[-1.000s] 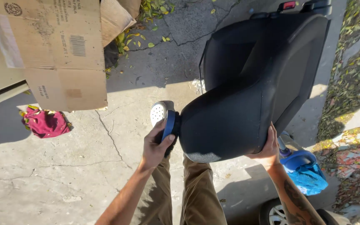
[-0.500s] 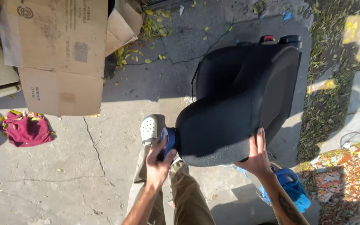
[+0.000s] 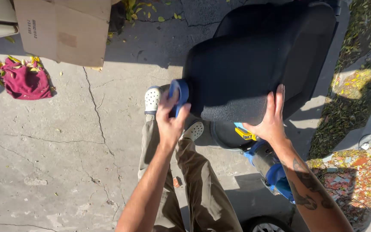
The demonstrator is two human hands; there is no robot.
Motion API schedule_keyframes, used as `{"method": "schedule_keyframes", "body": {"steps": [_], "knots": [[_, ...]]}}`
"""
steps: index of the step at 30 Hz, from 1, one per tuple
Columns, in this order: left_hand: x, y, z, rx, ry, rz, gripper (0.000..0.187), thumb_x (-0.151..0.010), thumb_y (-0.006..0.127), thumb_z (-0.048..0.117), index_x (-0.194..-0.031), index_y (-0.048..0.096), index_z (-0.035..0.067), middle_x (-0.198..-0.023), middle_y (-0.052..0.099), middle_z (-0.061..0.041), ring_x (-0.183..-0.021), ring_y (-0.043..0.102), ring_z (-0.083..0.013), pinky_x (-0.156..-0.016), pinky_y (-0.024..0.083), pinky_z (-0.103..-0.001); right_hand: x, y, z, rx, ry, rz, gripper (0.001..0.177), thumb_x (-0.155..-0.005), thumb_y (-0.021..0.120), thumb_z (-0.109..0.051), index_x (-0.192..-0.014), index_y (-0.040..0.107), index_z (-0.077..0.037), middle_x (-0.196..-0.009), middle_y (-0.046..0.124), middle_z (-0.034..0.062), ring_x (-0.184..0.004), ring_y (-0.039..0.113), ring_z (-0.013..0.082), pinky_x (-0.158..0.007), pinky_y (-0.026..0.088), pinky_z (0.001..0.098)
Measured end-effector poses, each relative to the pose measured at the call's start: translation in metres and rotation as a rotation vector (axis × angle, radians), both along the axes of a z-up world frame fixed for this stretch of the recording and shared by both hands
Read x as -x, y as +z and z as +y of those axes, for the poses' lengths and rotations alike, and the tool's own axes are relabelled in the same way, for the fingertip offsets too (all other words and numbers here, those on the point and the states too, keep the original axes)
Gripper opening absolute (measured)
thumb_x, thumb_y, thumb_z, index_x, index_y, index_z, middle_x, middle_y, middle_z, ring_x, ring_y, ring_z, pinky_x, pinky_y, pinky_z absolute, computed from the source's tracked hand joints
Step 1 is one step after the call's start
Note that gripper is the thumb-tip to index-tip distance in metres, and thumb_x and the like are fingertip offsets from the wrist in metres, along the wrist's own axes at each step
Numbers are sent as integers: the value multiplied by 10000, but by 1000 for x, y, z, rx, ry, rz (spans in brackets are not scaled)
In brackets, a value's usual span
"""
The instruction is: The person cleans a black car seat placed on a concrete surface. They use a yellow spray bottle to apply liquid to the seat and a blue sponge to scrub the surface. The person repeatedly sprays and scrubs different sections of the seat, including the sides and the main seating area.
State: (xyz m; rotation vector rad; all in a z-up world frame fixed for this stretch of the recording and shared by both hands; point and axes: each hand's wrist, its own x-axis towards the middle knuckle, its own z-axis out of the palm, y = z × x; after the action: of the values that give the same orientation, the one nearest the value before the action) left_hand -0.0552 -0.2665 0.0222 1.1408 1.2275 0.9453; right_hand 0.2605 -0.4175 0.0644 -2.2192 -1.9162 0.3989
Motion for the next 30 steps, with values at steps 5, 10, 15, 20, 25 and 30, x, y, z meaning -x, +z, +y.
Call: {"method": "schedule_keyframes", "body": {"steps": [5,10,15,20,25,30], "knots": [[-52,3,127,-127,-82,-135,483,-1024,877,299,-1466,682,307,-1398,688,-89,-1269,691,-296,-1040,558,-441,7,13,9,-2,-26,101,1405,-585,1004,-217,-1701,164,-69,-1734,52,348,-1586,119,599,-1216,274,753],[-10,20,-14,1,75,-103,567,-998,863,226,-1515,631,191,-1472,604,-241,-1342,612,-379,-1094,514,-520,2,13,4,-13,-13,131,1454,-615,1051,-172,-1732,124,-93,-1756,-1,302,-1616,52,557,-1252,228,742],[-18,-4,19,41,124,-102,555,-959,895,222,-1460,673,141,-1436,625,-206,-1218,654,-328,-924,619,-476,-8,-3,-8,0,-3,141,1420,-637,1025,-228,-1720,125,-46,-1748,-1,315,-1614,36,545,-1251,231,730],[-38,-7,106,-90,-61,-134,440,-1048,802,208,-1451,630,174,-1405,652,-119,-1156,749,-219,-1043,631,-302,7,20,4,60,36,120,1343,-763,964,-247,-1726,34,-131,-1746,-13,295,-1638,138,580,-1300,390,693],[-4,13,-22,360,95,-213,516,-1050,663,250,-1506,582,24,-1098,671,-57,-832,562,-108,-724,481,-260,2,21,1,55,25,131,1341,-750,956,-226,-1724,39,-125,-1751,-7,277,-1637,168,565,-1275,428,677],[-18,-3,72,65,-34,-208,432,-1064,730,149,-1475,603,113,-1362,703,-137,-949,703,-148,-798,579,-252,3,18,-1,44,24,130,1339,-754,959,-246,-1725,43,-131,-1749,9,272,-1626,210,549,-1269,456,637]]}}
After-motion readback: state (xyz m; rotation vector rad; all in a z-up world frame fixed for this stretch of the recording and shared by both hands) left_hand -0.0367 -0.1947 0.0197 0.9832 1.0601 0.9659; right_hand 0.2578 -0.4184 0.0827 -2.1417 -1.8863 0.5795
